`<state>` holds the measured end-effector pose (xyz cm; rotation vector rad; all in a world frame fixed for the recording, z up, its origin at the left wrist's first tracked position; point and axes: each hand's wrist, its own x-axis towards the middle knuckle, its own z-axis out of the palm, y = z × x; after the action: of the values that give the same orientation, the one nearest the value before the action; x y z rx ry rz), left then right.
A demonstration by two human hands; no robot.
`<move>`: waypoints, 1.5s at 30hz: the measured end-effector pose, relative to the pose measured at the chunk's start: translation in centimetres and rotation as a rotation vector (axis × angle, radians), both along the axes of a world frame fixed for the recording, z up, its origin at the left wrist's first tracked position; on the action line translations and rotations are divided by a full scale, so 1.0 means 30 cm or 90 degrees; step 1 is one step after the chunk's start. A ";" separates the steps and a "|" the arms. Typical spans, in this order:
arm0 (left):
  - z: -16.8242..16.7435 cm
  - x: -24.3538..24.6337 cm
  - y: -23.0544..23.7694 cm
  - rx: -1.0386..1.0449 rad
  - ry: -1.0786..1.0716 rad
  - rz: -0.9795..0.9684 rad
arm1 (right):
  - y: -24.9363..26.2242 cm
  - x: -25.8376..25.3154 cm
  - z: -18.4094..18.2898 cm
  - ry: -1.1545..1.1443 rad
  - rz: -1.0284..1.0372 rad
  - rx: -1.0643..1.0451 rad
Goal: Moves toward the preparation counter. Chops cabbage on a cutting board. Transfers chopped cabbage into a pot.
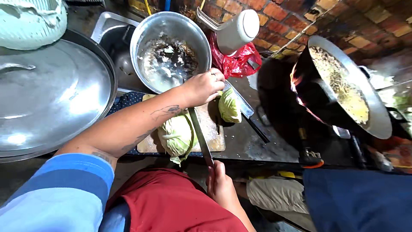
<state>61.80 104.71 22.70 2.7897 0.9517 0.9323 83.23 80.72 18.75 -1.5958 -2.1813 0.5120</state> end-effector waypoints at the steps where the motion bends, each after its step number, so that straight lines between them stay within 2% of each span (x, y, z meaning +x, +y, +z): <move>1: -0.017 -0.004 0.007 -0.018 0.002 -0.009 | 0.000 -0.005 0.002 -0.011 -0.005 -0.011; 8: -0.056 -0.024 0.020 -0.161 -0.015 -0.007 | 0.021 -0.036 0.060 -0.120 -0.017 -0.097; 11: -0.120 -0.044 0.009 -0.204 -0.013 0.018 | 0.037 -0.046 0.047 -0.163 -0.020 -0.166; 17: -0.149 -0.050 0.028 -0.288 -0.017 0.009 | 0.055 -0.034 0.007 -0.154 -0.002 -0.141; 20: -0.243 -0.052 0.039 -0.354 0.005 0.028 | 0.083 -0.040 -0.026 -0.166 0.002 -0.221; 24: -0.269 -0.057 0.059 -0.406 0.028 0.008 | 0.104 -0.047 -0.078 -0.171 -0.004 -0.268; 26: -0.267 -0.051 0.065 -0.413 0.045 0.006 | 0.124 -0.049 -0.087 -0.177 -0.012 -0.321; 31: -0.277 -0.047 0.089 -0.404 0.036 -0.024 | 0.115 -0.031 -0.099 -0.147 -0.009 -0.288; 35: -0.210 -0.043 0.122 -0.373 0.009 -0.021 | 0.112 -0.011 -0.047 -0.116 0.006 -0.142; 38: -0.063 -0.032 0.104 -0.279 0.018 -0.009 | 0.082 0.014 -0.003 -0.071 0.020 -0.001; 42: 0.118 -0.044 0.020 -0.147 0.044 0.014 | 0.023 0.018 0.031 -0.002 0.049 0.048; 45: 0.125 -0.069 -0.045 -0.129 0.045 0.022 | -0.016 0.001 0.020 0.008 0.058 0.048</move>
<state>59.73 103.37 26.45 2.6583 1.0428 0.7014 83.27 80.25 19.34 -1.4558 -2.2453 0.4593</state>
